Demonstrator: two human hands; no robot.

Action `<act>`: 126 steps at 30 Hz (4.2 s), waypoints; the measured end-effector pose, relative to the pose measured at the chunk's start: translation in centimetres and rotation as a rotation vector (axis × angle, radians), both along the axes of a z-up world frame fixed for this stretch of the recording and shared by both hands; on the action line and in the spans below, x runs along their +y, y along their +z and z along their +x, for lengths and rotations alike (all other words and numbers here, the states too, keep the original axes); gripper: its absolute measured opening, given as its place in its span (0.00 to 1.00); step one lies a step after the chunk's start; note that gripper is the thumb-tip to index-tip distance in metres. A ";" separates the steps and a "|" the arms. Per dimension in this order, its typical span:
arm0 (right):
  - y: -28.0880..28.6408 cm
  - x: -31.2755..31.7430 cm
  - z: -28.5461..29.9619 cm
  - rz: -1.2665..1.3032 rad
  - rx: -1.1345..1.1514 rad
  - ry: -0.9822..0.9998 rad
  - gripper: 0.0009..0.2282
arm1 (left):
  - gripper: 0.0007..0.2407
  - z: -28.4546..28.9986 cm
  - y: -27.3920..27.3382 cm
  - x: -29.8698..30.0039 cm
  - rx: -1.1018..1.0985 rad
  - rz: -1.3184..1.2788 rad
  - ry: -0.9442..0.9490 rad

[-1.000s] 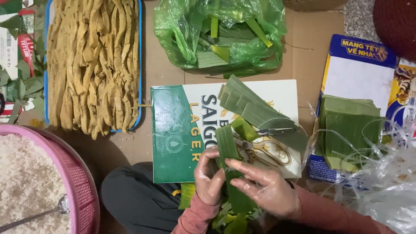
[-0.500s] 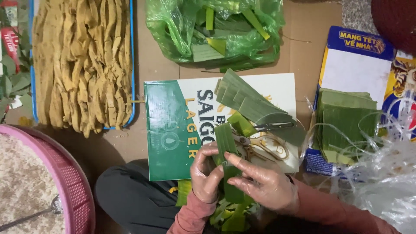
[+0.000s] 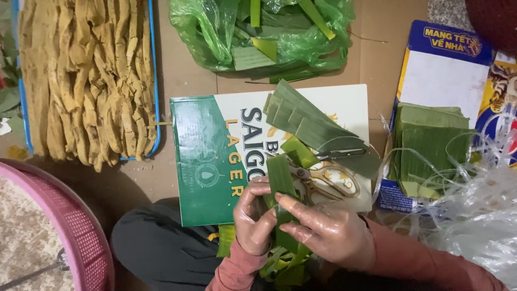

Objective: Wrapping sticky rice in banana leaves and tying them with plastic string to create food bundles.

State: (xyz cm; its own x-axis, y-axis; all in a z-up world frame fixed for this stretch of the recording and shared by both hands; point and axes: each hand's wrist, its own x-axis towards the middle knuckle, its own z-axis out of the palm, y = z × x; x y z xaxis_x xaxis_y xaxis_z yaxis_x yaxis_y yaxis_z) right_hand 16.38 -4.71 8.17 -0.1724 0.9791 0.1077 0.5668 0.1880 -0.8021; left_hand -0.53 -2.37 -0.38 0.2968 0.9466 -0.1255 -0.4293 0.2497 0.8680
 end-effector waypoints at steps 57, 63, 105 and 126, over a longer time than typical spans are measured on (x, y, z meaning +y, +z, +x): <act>-3.0 2.1 3.7 -0.074 0.625 -0.009 0.08 | 0.27 -1.0 -6.1 4.3 0.018 0.526 -0.354; -0.7 1.1 4.2 -0.173 0.475 0.229 0.14 | 0.32 -1.8 -5.2 6.5 0.036 0.334 -0.773; -1.5 3.7 4.0 -0.048 -0.174 0.372 0.27 | 0.27 -0.4 -6.5 5.6 -0.052 0.546 -0.470; -13.6 -0.8 2.7 -0.239 0.140 0.049 0.21 | 0.19 2.3 -4.4 1.9 0.414 0.770 -0.017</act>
